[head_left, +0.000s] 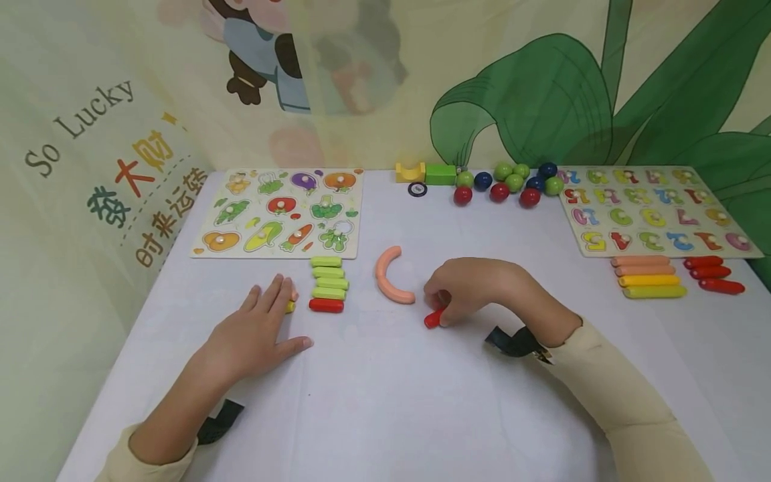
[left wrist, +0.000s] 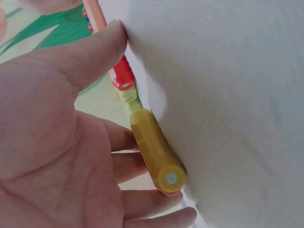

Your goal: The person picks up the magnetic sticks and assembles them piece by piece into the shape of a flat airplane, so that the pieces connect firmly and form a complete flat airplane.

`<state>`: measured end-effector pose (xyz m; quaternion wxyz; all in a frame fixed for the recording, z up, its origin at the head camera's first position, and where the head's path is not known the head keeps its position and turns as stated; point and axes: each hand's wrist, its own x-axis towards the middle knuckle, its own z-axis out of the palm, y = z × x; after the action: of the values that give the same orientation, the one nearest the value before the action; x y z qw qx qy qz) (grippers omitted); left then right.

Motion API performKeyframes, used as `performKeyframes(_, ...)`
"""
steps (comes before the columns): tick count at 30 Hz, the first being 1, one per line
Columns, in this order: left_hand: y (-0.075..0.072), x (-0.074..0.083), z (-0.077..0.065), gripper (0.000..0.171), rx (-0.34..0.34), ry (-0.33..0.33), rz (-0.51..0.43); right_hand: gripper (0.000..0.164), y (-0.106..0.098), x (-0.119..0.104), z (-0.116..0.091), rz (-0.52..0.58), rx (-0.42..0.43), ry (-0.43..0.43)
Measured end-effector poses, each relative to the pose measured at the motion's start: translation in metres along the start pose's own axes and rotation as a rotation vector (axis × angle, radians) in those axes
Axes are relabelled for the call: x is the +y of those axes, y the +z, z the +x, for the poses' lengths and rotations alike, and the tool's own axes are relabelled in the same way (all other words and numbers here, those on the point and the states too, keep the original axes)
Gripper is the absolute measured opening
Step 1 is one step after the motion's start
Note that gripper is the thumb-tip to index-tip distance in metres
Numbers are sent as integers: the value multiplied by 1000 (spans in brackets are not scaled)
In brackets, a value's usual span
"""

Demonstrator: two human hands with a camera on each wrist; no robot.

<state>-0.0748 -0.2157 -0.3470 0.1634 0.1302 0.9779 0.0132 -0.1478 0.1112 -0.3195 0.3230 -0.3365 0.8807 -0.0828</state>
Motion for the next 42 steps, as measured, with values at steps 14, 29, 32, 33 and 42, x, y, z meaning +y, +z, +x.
performKeyframes(14,-2,0,-4,102,26,17,-10,11,-1,4,15,-20,155,-63)
performKeyframes(29,-3,0,-5,101,26,12,-16,17,8,-44,41,-219,490,-318)
performKeyframes(32,-3,-1,-6,101,26,8,-18,20,11,-68,56,-243,459,-344)
performKeyframes(33,-2,-1,-6,101,28,9,-18,21,13,-76,60,-253,446,-348)
performKeyframes(42,-2,-1,-5,101,35,15,-24,27,28,-114,75,-390,417,-265)
